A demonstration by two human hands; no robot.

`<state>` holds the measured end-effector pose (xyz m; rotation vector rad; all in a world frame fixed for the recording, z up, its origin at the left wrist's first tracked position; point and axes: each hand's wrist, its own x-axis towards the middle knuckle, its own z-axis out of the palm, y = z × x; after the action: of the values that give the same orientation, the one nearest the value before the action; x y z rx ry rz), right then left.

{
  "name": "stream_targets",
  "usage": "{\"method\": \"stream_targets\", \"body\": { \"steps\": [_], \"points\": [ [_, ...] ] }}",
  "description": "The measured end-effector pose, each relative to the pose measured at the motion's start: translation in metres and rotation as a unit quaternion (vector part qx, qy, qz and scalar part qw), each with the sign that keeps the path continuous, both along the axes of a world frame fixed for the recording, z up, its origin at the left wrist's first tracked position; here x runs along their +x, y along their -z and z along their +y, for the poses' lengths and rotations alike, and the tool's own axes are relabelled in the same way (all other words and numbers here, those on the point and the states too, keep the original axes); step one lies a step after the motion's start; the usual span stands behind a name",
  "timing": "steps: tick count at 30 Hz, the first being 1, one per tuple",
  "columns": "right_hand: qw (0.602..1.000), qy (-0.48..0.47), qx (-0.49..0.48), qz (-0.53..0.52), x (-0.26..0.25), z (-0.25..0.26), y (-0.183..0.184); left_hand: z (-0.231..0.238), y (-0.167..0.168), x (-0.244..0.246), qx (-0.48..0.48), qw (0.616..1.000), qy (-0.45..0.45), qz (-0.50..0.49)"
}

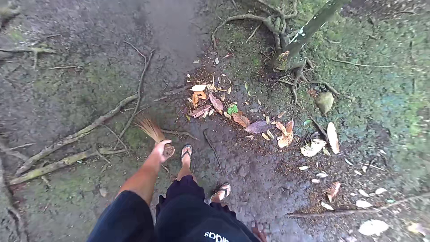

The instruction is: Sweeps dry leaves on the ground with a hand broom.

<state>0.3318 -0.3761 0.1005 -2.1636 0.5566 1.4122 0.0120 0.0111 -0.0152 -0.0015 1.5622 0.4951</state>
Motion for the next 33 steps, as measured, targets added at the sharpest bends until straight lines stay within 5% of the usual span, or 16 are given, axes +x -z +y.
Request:
{"method": "stream_targets", "body": {
  "steps": [4,8,11,16,20,24,28,31,33],
  "points": [
    [1.000,0.002,0.002,-0.020,-0.031,-0.006,-0.008,-0.018,0.035,0.095,-0.074,0.960,0.250,-0.103],
    [0.999,0.018,-0.011,-0.033,-0.053,0.005,-0.017,-0.042,0.003,0.163,-0.113,0.862,0.437,-0.232],
    [0.999,0.022,-0.003,-0.033,-0.060,0.008,-0.003,-0.037,-0.024,0.151,-0.098,0.852,0.426,-0.287],
    [1.000,0.014,-0.009,-0.021,-0.063,0.039,0.002,-0.013,-0.082,0.065,-0.067,0.848,0.461,-0.253],
    [0.999,0.035,-0.006,-0.020,-0.054,0.040,0.019,0.008,-0.109,-0.011,-0.023,0.896,0.412,-0.167],
    [0.999,0.051,0.001,-0.004,-0.039,0.041,0.028,0.042,-0.083,-0.032,0.001,0.950,0.309,-0.043],
    [0.999,0.040,-0.004,0.004,-0.009,0.034,0.029,0.074,-0.015,0.032,-0.046,0.978,0.198,-0.051],
    [0.999,0.033,-0.011,-0.005,0.019,0.030,0.021,0.051,0.020,0.138,-0.074,0.940,0.298,-0.147],
    [0.999,0.032,-0.024,-0.013,0.038,0.025,0.023,0.026,0.015,0.208,-0.081,0.895,0.395,-0.193]
  ]
}}
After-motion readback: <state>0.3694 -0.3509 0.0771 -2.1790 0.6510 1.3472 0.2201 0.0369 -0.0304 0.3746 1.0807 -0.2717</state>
